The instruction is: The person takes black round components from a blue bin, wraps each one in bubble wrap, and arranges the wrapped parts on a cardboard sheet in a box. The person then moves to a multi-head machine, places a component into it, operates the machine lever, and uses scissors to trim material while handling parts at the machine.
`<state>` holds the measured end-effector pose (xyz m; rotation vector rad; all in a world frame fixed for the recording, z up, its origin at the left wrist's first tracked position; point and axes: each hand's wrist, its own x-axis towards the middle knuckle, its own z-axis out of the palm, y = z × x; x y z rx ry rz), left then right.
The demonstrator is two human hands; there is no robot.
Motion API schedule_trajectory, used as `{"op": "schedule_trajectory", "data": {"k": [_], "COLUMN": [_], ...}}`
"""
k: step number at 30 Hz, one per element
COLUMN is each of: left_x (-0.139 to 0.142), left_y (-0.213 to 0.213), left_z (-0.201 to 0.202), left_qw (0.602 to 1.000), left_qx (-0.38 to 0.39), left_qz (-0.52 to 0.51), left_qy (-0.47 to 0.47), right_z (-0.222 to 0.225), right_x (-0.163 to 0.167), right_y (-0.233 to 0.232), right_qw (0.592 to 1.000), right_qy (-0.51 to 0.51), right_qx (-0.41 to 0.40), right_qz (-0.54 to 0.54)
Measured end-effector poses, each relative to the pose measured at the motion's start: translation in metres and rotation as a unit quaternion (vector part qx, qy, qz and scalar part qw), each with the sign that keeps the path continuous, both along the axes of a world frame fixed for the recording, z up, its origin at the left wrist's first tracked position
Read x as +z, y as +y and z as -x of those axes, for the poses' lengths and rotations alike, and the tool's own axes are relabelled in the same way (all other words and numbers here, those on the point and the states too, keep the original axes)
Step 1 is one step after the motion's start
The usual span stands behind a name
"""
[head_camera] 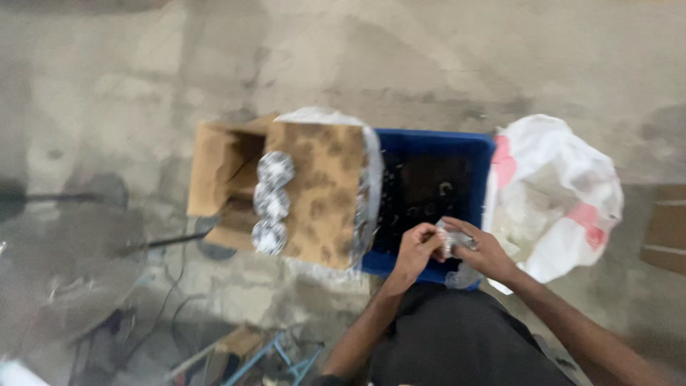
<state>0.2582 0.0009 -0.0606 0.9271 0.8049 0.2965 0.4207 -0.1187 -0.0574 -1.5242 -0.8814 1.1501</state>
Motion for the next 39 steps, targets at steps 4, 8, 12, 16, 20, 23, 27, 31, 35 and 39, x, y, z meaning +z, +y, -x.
{"op": "schedule_trajectory", "data": {"k": [4, 8, 12, 16, 20, 23, 27, 31, 35, 39], "left_x": [0.089, 0.140, 0.138, 0.114, 0.116, 0.132, 0.162, 0.174, 0.162, 0.132], "left_y": [0.046, 0.155, 0.237, 0.296, 0.337, 0.326, 0.285, 0.229, 0.160, 0.080], "left_z": [0.054, 0.116, 0.154, 0.166, 0.172, 0.176, 0.173, 0.156, 0.122, 0.090], "left_qw": [0.892, 0.649, 0.639, 0.665, 0.729, 0.756, 0.869, 0.956, 0.970, 0.968], "left_qx": [0.019, 0.187, 0.119, -0.003, -0.173, -0.112, 0.026, 0.063, 0.107, 0.152], "left_qz": [-0.426, -0.660, -0.633, -0.610, -0.448, -0.493, -0.478, -0.281, -0.185, -0.100], "left_qy": [0.150, 0.329, 0.420, 0.431, 0.488, 0.417, 0.129, -0.048, -0.117, -0.175], "right_z": [0.012, 0.022, 0.055, 0.078, 0.091, 0.102, 0.120, 0.135, 0.137, 0.126], "right_x": [-0.025, -0.022, 0.004, 0.033, 0.051, 0.060, 0.074, 0.081, 0.066, 0.030], "right_y": [0.045, 0.073, 0.096, 0.118, 0.131, 0.137, 0.156, 0.179, 0.163, 0.122], "right_qw": [0.983, 0.962, 0.977, 0.991, 0.982, 0.989, 0.963, 0.919, 0.877, 0.854], "right_qy": [0.180, 0.251, 0.200, 0.107, 0.154, 0.087, 0.260, 0.393, 0.480, 0.517], "right_qx": [0.031, -0.037, 0.016, 0.071, 0.106, 0.113, 0.052, -0.008, 0.008, -0.059], "right_qz": [0.033, 0.101, 0.069, 0.031, -0.014, -0.033, -0.057, -0.022, -0.023, 0.008]}}
